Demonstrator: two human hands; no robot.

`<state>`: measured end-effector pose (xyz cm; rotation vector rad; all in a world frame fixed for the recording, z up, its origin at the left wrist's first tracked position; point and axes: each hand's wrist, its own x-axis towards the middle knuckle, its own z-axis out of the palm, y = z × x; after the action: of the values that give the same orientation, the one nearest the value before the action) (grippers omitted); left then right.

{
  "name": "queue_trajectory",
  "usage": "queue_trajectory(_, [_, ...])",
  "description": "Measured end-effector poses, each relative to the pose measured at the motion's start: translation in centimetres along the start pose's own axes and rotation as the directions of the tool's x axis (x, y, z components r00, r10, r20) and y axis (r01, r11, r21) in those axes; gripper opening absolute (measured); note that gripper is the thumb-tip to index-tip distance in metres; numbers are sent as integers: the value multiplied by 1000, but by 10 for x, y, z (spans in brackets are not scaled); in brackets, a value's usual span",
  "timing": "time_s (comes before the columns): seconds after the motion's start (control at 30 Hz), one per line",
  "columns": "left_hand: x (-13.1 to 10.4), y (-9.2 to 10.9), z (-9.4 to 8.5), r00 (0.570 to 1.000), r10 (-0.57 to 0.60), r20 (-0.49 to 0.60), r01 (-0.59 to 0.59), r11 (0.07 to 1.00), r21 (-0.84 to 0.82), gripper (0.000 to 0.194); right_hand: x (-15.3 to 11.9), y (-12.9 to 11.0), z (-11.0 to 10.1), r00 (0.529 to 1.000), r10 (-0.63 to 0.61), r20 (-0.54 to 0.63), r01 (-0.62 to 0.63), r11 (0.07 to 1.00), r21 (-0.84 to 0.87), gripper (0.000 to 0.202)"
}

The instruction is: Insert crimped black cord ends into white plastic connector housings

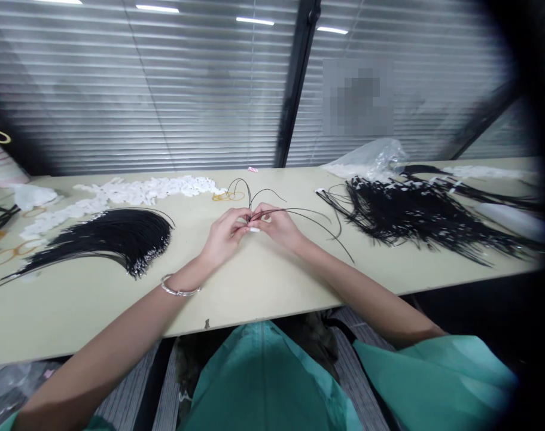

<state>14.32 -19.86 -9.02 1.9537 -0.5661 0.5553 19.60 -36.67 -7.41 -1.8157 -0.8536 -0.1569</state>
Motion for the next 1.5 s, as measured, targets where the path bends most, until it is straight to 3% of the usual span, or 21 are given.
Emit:
queue_trajectory(0.1, [1,1,0,1000,-1,5,2,1000,-18,30,2,4,-2,999,-53,0,53,999,-2,12])
queue_trajectory(0.33, [-1,-2,1,999,15,31,-14,1000,-9,32,1,7,-4,996,45,83,-60,979,195,25])
queue_trajectory(0.5, [-1,-1,1,999,39,32,-38,999,-23,31,1,5,-4,995,68,75,-79,985,150,24])
queue_trajectory(0.83, [0,1,1,995,100,1,-100,994,-39,30,1,18,-1,993,86,86,-103,970,222,26])
queue_trajectory(1.3, [-3,5,0,997,73,24,-72,997,-36,23,0,17,-2,983,132,131,-154,972,176,30])
queue_trajectory(1.5, [4,-1,4,991,-8,-137,-8,993,-116,29,-1,18,5,961,264,79,-274,879,390,35])
